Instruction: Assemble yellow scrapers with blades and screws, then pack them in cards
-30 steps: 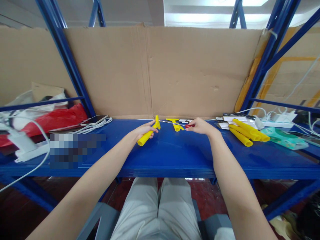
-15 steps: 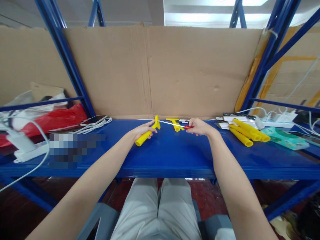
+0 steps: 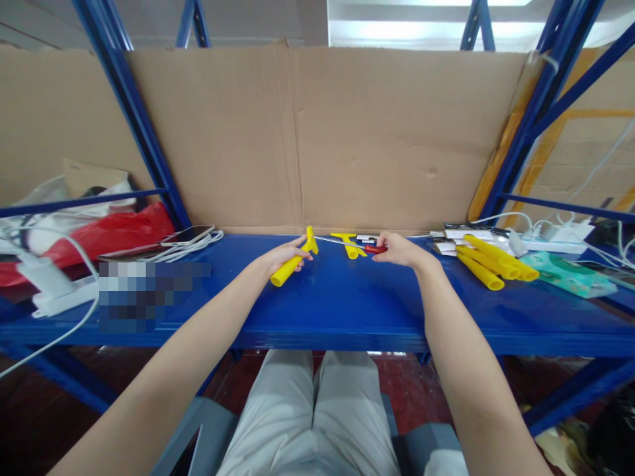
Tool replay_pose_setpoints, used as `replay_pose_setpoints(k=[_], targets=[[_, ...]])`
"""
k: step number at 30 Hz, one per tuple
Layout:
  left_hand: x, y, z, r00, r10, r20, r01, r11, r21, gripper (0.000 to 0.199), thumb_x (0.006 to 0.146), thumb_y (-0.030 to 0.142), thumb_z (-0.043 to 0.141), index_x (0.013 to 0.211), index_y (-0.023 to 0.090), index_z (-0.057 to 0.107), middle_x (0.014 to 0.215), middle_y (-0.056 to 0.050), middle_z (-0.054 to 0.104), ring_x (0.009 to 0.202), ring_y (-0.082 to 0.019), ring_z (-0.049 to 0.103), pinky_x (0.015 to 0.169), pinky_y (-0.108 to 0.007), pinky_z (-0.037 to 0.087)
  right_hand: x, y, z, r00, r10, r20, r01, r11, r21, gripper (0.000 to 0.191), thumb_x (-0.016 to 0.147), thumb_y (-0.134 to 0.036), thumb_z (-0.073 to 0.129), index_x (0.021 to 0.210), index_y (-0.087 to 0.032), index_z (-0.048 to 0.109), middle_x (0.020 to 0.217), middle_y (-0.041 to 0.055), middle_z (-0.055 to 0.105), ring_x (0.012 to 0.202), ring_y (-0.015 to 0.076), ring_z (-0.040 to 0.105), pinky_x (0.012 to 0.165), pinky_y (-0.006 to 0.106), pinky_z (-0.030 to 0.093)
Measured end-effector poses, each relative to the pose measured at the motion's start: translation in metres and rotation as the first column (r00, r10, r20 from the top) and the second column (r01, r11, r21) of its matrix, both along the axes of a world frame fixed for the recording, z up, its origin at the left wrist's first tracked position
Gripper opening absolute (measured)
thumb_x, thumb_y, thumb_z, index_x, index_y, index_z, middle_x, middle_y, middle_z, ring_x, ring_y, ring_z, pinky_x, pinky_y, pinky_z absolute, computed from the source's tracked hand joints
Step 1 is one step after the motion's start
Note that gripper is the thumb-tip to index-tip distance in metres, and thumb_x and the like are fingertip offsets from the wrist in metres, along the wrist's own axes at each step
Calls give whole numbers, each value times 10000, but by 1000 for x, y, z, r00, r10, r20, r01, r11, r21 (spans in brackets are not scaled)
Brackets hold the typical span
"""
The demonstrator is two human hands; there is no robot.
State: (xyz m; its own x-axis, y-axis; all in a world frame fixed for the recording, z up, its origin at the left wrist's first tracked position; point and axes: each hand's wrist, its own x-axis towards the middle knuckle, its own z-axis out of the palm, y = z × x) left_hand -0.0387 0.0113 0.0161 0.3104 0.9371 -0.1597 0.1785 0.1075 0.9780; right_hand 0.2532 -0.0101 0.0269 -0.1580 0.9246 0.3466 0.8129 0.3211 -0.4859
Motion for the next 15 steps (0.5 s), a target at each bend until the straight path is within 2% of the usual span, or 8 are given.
replay_pose_setpoints(k=[4,9,15], targets=[[0,-1,0,1000,-6,9,6,1000,2,802,789,-16,443,1464,294,139,799,-16,605,438,-55,439,425,-168,364,-1,-5,2,998,8,-66,-14,995,-96,279,616,-412,670,707,-195,521,539,-28,529,453,99,471,441,224,352],[1,0,0,999,-33,4,33,999,1,809,785,-20,450,1466,294,144,786,-14,599,437,-56,446,418,-168,364,2,-7,6,995,97,3,-96,994,-52,265,671,-435,616,725,-175,611,524,-4,557,465,112,488,474,242,378],[0,3,-2,998,-55,-3,55,998,9,819,796,6,475,1470,307,121,861,-36,620,442,-46,459,426,-163,382,4,-2,4,989,121,84,-120,993,-17,253,693,-427,577,716,-177,612,634,26,632,589,152,562,555,258,408]])
